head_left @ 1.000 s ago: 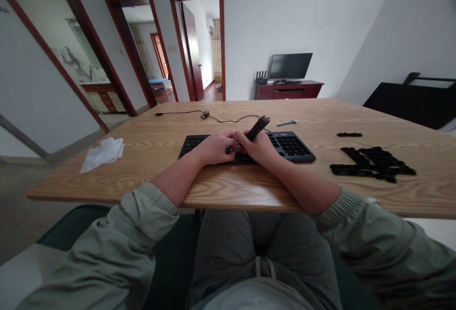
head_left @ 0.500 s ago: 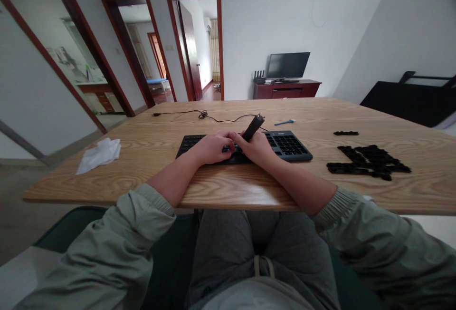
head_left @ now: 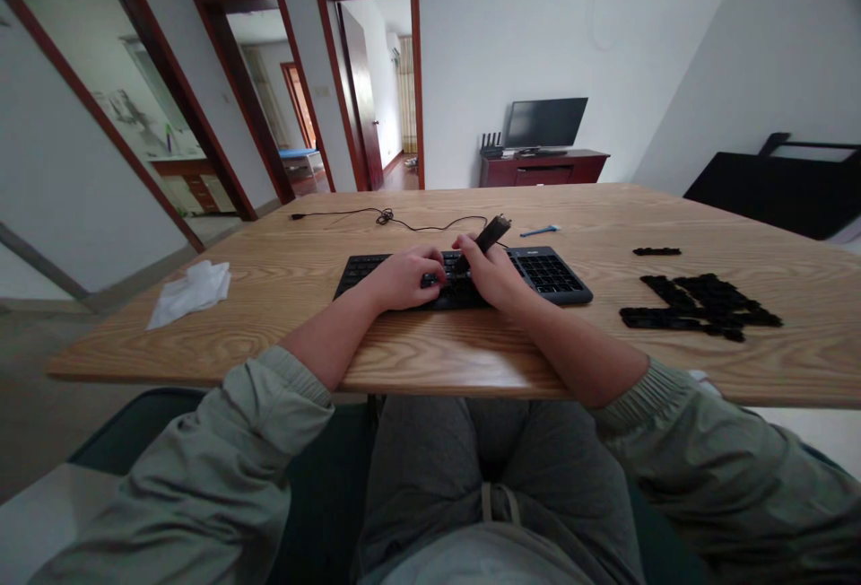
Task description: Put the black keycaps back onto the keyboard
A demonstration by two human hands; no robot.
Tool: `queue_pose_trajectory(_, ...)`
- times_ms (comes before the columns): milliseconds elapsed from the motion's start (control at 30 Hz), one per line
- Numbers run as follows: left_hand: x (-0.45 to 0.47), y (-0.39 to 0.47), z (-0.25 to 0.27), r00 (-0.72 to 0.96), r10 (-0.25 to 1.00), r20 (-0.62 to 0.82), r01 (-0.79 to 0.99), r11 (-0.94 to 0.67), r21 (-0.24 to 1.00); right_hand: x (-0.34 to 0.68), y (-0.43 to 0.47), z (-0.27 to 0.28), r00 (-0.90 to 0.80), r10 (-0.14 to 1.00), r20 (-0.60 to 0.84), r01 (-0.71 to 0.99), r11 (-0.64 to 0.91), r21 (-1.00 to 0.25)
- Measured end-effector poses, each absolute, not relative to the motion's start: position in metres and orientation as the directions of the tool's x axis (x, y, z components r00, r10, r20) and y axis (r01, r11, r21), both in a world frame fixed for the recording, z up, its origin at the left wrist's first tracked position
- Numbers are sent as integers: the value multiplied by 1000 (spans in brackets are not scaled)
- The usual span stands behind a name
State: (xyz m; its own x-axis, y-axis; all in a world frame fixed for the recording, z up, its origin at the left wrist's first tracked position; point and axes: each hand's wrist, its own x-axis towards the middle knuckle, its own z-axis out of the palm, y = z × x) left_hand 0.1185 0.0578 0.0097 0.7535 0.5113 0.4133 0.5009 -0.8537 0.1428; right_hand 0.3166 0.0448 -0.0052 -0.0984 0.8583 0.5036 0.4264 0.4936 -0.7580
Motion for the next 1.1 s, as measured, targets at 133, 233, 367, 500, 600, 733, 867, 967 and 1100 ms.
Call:
queue_pose_trajectory(133,118,60,8,755,511,411,504,-853,135,321,44,-2,-93,879,468,542,439,-717)
queue_pose_trajectory(233,118,61,7,751,517,410,515,-848,126,319,46,-2,-53,894,446,539,401,-741)
queue_pose_trajectory(367,118,62,8,741,529,414,527,-840,130,312,50,-5,-74,863,499,487,468,-738)
queue_pose_trajectory(500,116,63,8,743,519,423,513,-847,140,306,52,-4,-115,852,511,516,491,-702)
queue_pose_trajectory(600,115,63,8,745,524,413,510,-846,155,307,51,-3,-117,849,515,552,487,-676)
queue_pose_trajectory(733,117,62,7,766,504,399,486,-860,154,318,51,-1,-276,812,515,516,577,-634)
queue_pose_trajectory(867,119,63,5,774,480,413,473,-872,125,328,53,7,-433,751,499,435,659,-614)
queue_pose_trajectory(967,120,64,4,772,482,415,485,-868,106,327,55,14,-489,719,495,394,688,-610)
queue_pose_trajectory(1100,120,64,3,756,505,416,519,-850,88,319,60,19,-544,673,501,392,732,-558)
